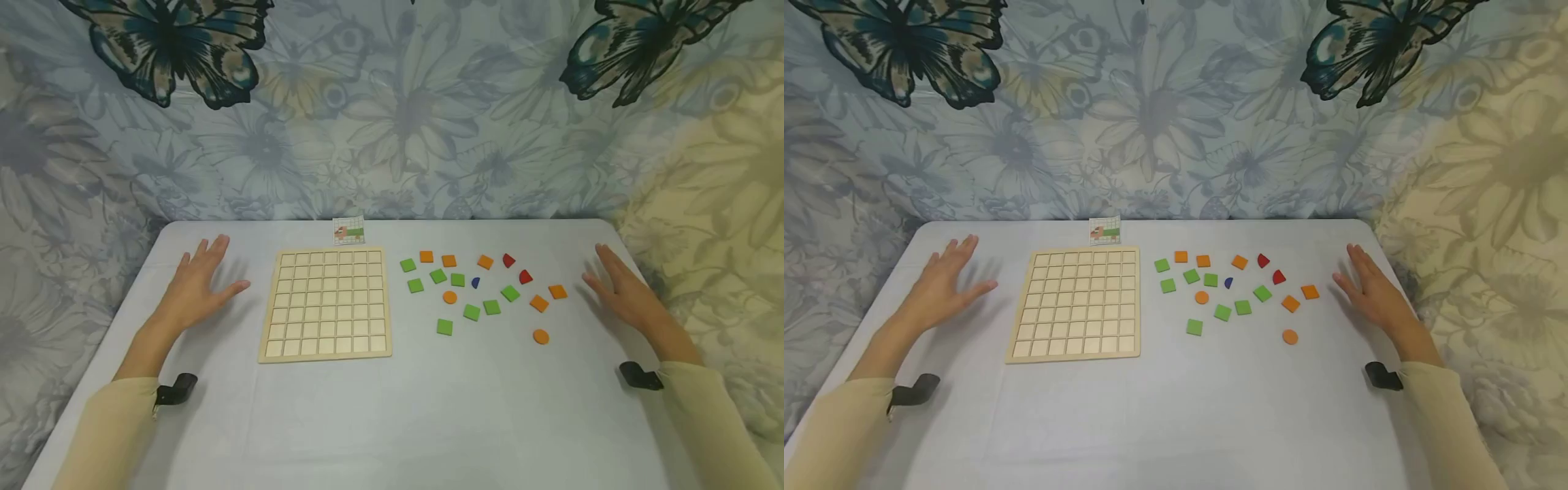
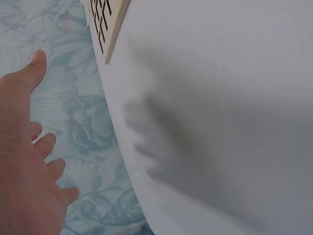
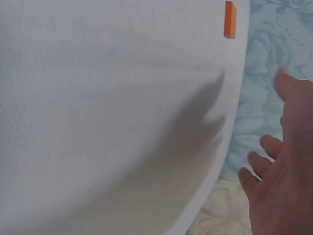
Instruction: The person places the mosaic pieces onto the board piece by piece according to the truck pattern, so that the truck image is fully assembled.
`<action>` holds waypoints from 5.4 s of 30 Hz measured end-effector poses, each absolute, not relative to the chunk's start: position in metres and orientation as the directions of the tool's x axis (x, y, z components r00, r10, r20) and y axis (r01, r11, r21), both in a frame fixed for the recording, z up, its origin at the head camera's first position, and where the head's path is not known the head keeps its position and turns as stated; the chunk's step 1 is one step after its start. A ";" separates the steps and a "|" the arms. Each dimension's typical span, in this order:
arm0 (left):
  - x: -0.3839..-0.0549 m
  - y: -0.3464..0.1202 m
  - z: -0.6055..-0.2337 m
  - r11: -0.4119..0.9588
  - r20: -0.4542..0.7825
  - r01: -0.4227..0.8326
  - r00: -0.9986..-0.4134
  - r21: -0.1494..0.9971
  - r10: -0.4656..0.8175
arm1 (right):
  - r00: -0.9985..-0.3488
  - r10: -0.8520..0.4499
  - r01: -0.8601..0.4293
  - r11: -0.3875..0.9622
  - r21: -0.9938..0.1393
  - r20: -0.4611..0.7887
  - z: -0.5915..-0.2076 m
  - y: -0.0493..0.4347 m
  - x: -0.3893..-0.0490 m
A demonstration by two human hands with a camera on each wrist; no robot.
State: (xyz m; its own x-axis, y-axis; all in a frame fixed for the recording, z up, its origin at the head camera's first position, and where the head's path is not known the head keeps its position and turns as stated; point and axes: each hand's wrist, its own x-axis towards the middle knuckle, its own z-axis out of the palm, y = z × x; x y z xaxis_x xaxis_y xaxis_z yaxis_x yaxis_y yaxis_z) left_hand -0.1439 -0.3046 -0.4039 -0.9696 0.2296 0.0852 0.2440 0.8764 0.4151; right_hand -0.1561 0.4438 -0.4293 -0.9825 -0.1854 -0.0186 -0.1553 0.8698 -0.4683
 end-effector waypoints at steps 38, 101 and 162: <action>-0.102 -0.266 -0.439 0.847 -0.038 0.302 -0.935 0.438 0.352 | -0.970 -0.187 -0.242 0.823 -0.514 0.157 -0.424 0.371 -0.129; -0.084 -0.261 -0.443 0.856 -0.162 0.274 -0.913 0.438 0.375 | -0.941 -0.280 -0.316 0.511 -0.799 0.192 -0.439 0.249 -0.096; -0.081 -0.262 -0.448 0.825 -0.138 0.260 -0.918 0.502 0.373 | -0.866 -0.435 -0.485 0.612 -0.624 0.246 -0.450 0.202 -0.107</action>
